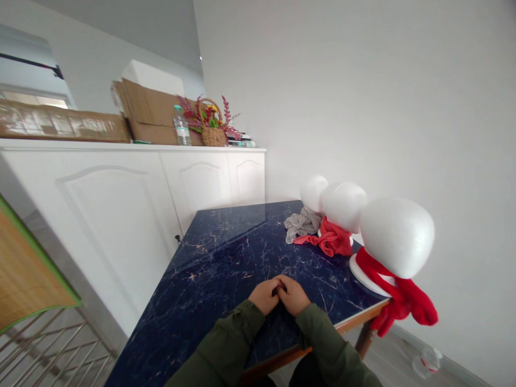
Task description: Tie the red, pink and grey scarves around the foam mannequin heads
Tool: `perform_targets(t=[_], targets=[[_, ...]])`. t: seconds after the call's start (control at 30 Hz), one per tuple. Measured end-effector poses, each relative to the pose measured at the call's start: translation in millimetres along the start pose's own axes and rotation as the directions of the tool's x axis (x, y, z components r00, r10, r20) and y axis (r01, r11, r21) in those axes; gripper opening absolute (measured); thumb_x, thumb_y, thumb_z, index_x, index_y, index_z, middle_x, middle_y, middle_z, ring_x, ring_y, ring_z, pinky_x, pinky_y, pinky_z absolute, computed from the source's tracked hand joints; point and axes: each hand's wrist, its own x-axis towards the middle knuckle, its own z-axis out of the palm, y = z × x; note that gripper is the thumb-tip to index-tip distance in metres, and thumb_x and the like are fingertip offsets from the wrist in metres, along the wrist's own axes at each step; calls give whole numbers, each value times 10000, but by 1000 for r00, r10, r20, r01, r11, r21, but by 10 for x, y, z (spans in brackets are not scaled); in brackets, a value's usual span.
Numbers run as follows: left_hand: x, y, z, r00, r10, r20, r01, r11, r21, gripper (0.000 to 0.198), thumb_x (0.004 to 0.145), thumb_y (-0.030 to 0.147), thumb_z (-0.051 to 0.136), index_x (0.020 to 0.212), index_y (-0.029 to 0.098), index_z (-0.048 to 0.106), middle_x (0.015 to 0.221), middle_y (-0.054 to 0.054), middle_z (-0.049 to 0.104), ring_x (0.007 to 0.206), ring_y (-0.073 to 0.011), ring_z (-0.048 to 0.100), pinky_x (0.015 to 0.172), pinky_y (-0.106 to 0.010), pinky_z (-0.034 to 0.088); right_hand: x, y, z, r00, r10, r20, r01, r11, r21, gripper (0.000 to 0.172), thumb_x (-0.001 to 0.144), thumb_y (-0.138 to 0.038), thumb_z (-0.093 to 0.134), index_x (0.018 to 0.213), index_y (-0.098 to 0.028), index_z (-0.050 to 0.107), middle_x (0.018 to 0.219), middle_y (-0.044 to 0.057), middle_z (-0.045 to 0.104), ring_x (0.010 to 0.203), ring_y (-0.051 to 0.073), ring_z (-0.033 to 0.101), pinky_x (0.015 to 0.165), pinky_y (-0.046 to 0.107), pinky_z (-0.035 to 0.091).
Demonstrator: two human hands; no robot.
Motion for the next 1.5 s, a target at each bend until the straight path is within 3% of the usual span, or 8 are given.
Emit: perform_targets(t=[1.5], targets=[[-7, 12, -5, 1000, 7, -13, -7, 1000, 7, 256, 673, 73, 446, 831, 155, 631, 838, -48, 668, 813, -179, 610, 775, -269, 452, 3, 10, 4, 1000, -1, 5, 1, 1000, 23, 332, 697, -42, 434, 907, -208, 632, 867, 19, 657, 857, 164, 594, 810, 285, 446]])
